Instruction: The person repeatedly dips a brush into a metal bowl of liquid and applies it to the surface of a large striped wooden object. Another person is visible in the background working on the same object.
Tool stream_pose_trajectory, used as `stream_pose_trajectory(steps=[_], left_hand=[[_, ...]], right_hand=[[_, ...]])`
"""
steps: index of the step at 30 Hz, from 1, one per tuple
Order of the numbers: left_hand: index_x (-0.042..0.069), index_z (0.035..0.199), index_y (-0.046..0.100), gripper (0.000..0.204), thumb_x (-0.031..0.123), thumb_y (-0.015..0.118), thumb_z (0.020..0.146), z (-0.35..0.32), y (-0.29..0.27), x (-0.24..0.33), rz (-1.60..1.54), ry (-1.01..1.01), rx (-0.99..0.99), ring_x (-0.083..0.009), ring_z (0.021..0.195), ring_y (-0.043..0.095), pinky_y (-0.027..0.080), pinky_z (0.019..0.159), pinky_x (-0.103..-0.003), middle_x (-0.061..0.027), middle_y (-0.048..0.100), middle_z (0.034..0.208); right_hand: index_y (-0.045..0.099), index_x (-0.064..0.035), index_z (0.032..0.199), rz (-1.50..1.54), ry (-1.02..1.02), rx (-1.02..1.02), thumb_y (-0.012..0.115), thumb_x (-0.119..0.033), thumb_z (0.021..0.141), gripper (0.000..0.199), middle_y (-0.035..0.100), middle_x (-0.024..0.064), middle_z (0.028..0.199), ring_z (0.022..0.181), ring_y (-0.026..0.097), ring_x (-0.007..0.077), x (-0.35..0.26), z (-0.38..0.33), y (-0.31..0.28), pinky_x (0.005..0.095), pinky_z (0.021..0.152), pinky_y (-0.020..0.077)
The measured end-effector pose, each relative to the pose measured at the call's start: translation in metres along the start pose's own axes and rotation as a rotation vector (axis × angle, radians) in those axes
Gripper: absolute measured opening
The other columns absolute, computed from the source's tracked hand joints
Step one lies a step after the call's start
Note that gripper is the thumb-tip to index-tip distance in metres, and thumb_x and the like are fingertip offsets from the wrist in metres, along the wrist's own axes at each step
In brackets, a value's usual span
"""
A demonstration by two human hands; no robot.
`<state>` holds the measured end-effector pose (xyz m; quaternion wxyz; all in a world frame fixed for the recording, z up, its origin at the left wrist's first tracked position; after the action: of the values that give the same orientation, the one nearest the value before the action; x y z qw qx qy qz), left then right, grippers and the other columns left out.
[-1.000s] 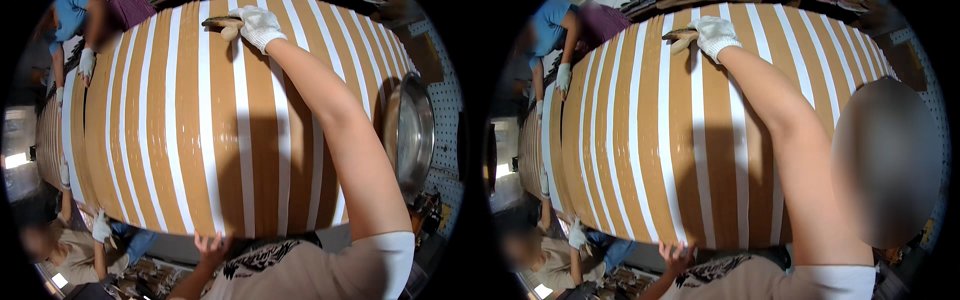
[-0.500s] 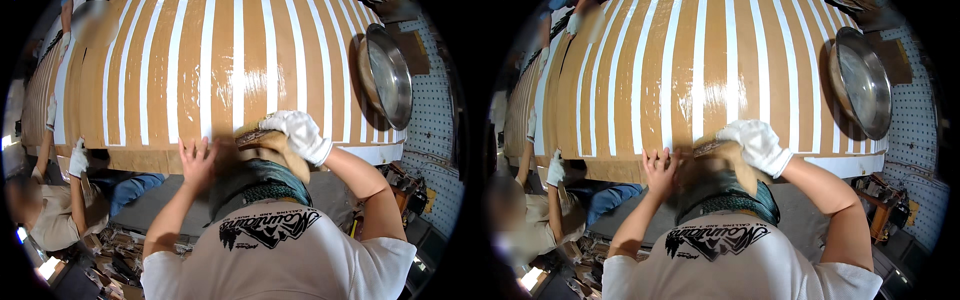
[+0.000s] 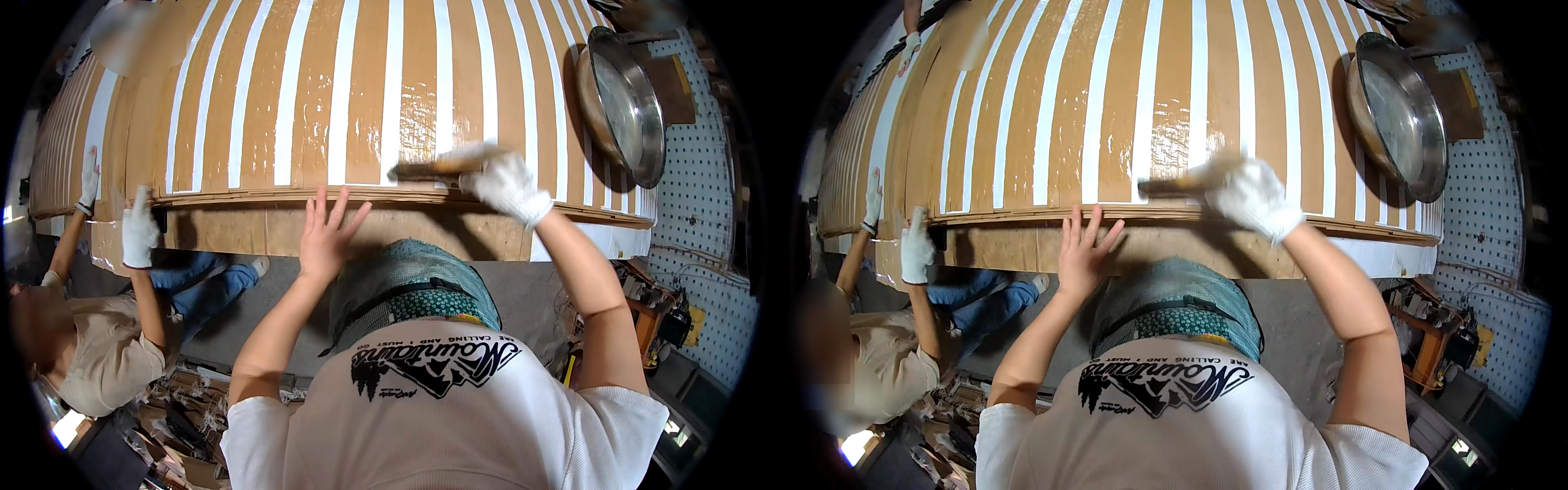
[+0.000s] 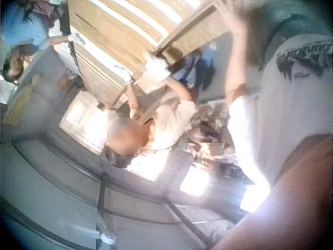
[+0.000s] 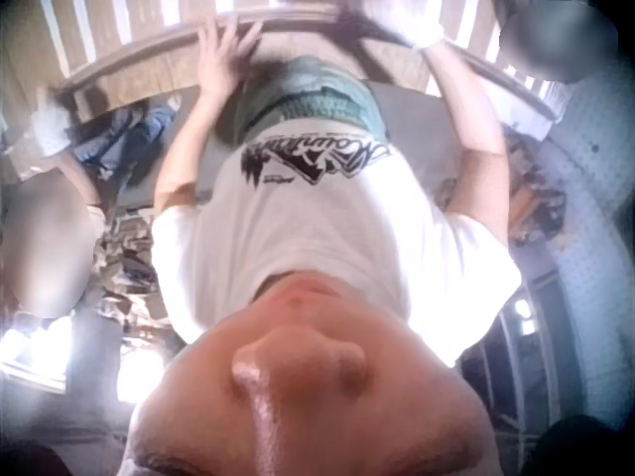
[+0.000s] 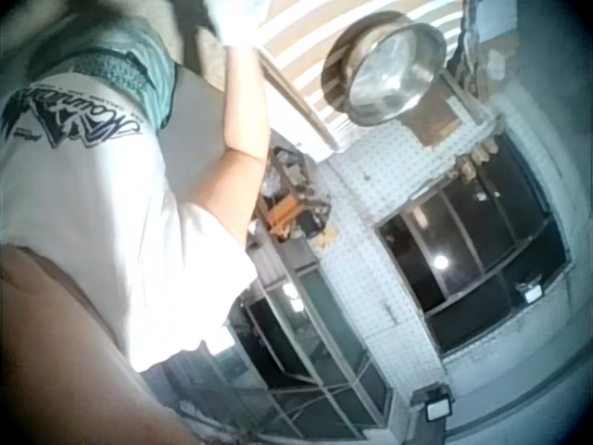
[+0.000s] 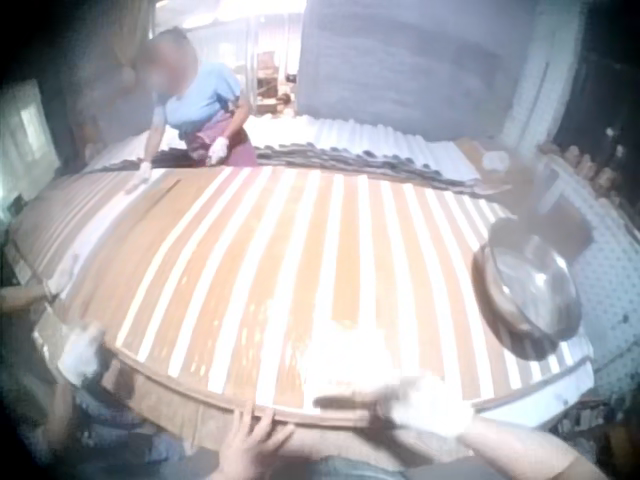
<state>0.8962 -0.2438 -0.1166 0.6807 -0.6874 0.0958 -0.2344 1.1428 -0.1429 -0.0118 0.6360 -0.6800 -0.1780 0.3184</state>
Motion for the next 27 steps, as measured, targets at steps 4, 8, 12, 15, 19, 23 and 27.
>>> stream_pose_trajectory(steps=[4, 8, 12, 15, 19, 23, 27], left_hand=[[0.006, 0.151, 0.045, 0.071, 0.012, 0.070, 0.085, -0.002, -0.017, -0.001, -0.084, -0.005, 0.069, -0.0412, 0.146, 0.037, 0.031, 0.119, -0.057, -0.0196, 0.036, 0.161], [-0.005, 0.147, 0.044, 0.064, 0.018, 0.068, 0.092, -0.005, -0.070, -0.067, -0.182, -0.503, 0.528, -0.0445, 0.136, 0.044, 0.037, 0.113, -0.051, -0.0271, 0.042, 0.151], [-0.010, 0.135, 0.055, 0.065, 0.038, 0.070, 0.094, -0.003, -0.075, -0.102, 0.063, -0.650, 0.363, -0.0455, 0.131, 0.050, 0.042, 0.110, -0.049, -0.0304, 0.053, 0.140], [-0.013, 0.123, 0.062, 0.075, 0.053, 0.071, 0.088, 0.016, -0.087, -0.094, 0.227, -0.623, 0.236, -0.0458, 0.120, 0.060, 0.046, 0.107, -0.048, -0.0312, 0.061, 0.130], [-0.020, 0.123, 0.059, 0.092, 0.062, 0.071, 0.083, 0.037, -0.080, -0.104, 0.127, -0.749, -0.097, -0.0451, 0.128, 0.055, 0.038, 0.116, -0.048, -0.0380, 0.059, 0.131], [-0.018, 0.119, 0.062, 0.095, 0.067, 0.074, 0.077, 0.038, -0.078, -0.103, 0.239, -0.743, -0.074, -0.0449, 0.117, 0.061, 0.044, 0.109, -0.047, -0.0359, 0.063, 0.125], [-0.018, 0.125, 0.059, 0.094, 0.058, 0.081, 0.074, 0.037, -0.073, -0.104, 0.164, -0.721, -0.117, -0.0457, 0.125, 0.057, 0.042, 0.110, -0.048, -0.0369, 0.060, 0.129]], right_hand=[[0.076, -0.0115, 0.109, 0.264, 0.116, 0.441, 0.065, -0.020, 0.091, 0.023, 0.075, 0.0083, 0.095, 0.081, 0.072, 0.0272, -0.006, 0.047, -0.031, 0.0377, 0.071, 0.0599], [0.072, -0.0136, 0.122, 0.194, 0.183, 0.342, 0.065, 0.002, 0.082, 0.044, 0.073, 0.0129, 0.112, 0.097, 0.072, 0.0276, -0.043, 0.064, -0.002, 0.0358, 0.081, 0.0594], [0.072, -0.0100, 0.120, 0.327, 0.092, 0.159, 0.066, -0.005, 0.080, 0.041, 0.073, 0.0144, 0.111, 0.095, 0.072, 0.0313, -0.065, 0.055, 0.002, 0.0400, 0.080, 0.0586], [0.076, -0.0095, 0.099, 0.383, 0.394, -0.240, 0.065, -0.014, 0.084, 0.019, 0.072, 0.0138, 0.085, 0.077, 0.070, 0.0289, -0.026, 0.082, -0.006, 0.0380, 0.072, 0.0589], [0.071, -0.0022, 0.100, 0.216, 0.279, 0.206, 0.078, -0.035, 0.082, 0.038, 0.072, 0.0210, 0.088, 0.082, 0.072, 0.0335, 0.061, 0.140, -0.032, 0.0414, 0.077, 0.0587], [0.063, -0.0030, 0.119, 0.319, 0.550, 0.081, 0.081, -0.034, 0.081, 0.052, 0.070, 0.0272, 0.102, 0.102, 0.068, 0.0420, 0.167, 0.214, -0.055, 0.0465, 0.092, 0.0538], [0.063, -0.0054, 0.122, 0.173, 0.565, 0.156, 0.081, -0.034, 0.081, 0.053, 0.072, 0.0235, 0.107, 0.106, 0.068, 0.0400, 0.263, 0.287, -0.068, 0.0451, 0.093, 0.0529]])
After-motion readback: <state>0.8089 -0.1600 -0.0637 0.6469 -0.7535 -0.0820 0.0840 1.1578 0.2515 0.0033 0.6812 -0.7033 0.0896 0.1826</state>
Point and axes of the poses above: each hand's wrist, its own z-axis towards the middle knuckle, its own y-axis out of the palm, x = y × z, the point moved 8 cm from there along z, towards the middle knuckle
